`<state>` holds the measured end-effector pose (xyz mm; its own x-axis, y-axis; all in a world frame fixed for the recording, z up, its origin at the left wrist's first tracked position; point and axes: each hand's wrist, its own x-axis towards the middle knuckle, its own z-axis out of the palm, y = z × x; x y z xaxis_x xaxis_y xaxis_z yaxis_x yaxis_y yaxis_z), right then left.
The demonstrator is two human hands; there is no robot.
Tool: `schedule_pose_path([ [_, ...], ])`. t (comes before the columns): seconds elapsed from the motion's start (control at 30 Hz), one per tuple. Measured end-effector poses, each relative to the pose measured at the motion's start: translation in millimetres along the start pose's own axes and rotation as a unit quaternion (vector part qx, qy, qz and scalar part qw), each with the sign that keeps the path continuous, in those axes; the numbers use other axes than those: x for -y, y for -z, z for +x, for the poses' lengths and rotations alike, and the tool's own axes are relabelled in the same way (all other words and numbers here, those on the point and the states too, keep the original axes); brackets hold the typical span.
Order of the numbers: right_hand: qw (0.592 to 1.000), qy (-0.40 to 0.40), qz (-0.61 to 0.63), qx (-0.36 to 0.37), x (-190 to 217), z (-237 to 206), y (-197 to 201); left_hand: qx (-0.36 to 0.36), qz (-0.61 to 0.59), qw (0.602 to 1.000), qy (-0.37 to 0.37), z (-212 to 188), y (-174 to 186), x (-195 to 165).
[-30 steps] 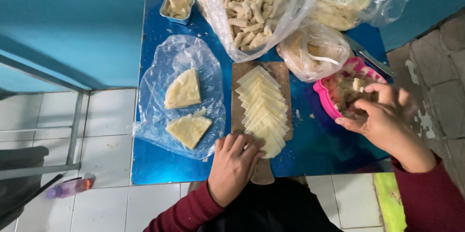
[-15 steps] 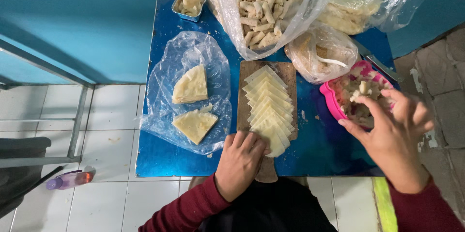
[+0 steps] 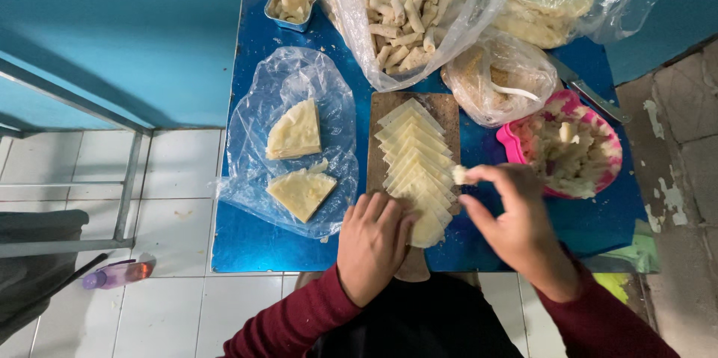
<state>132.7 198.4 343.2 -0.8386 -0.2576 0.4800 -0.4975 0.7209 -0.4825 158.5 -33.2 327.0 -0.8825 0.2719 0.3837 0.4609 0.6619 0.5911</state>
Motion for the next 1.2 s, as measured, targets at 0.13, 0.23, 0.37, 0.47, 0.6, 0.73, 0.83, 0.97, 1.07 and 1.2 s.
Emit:
schedule_pose_path([
  [0.13, 0.999, 0.002, 0.009, 0.033, 7.7, 8.7, -25.1, -0.031, 0.015, 0.999, 0.018, 6.9, -5.2, -2.6],
  [0.23, 0.999, 0.023, 0.002, 0.039, 11.3, 13.1, -33.1, -0.035, 0.008, 0.999, 0.018, 7.1, -7.0, -3.8],
  [0.37, 0.997, 0.054, -0.004, 0.048, 13.7, 14.4, -34.0, -0.019, 0.013, 0.999, 0.023, 6.4, -9.2, -4.4],
  [0.47, 0.997, 0.046, -0.006, 0.061, 13.8, 13.5, -33.6, -0.018, 0.011, 1.0, 0.019, 6.1, -10.8, -5.1],
  [0.6, 0.998, 0.03, 0.004, 0.06, 11.7, 13.3, -37.0, -0.024, 0.018, 0.999, 0.018, 8.9, -10.9, -4.8],
  [0.73, 0.999, 0.023, 0.008, 0.034, 6.0, 15.4, -42.8, -0.046, 0.021, 0.998, 0.024, 13.0, -6.7, -5.5],
  [0.83, 0.999, 0.017, 0.019, 0.035, 0.0, 16.5, -46.7, -0.019, -0.002, 1.0, 0.001, 6.4, 0.9, -9.4],
  [0.97, 1.0, -0.005, 0.012, 0.027, -5.1, 15.7, -54.2, 0.048, 0.009, 0.998, -0.038, -5.2, 5.3, -14.1],
  [1.07, 1.0, -0.006, 0.013, 0.024, -7.3, 14.6, -57.1, 0.054, 0.022, 0.997, -0.052, -6.8, 1.2, -13.7],
  [1.2, 1.0, -0.006, 0.008, 0.025, -8.8, 13.8, -57.3, 0.067, 0.083, 0.992, -0.073, -5.7, -6.2, -13.2],
])
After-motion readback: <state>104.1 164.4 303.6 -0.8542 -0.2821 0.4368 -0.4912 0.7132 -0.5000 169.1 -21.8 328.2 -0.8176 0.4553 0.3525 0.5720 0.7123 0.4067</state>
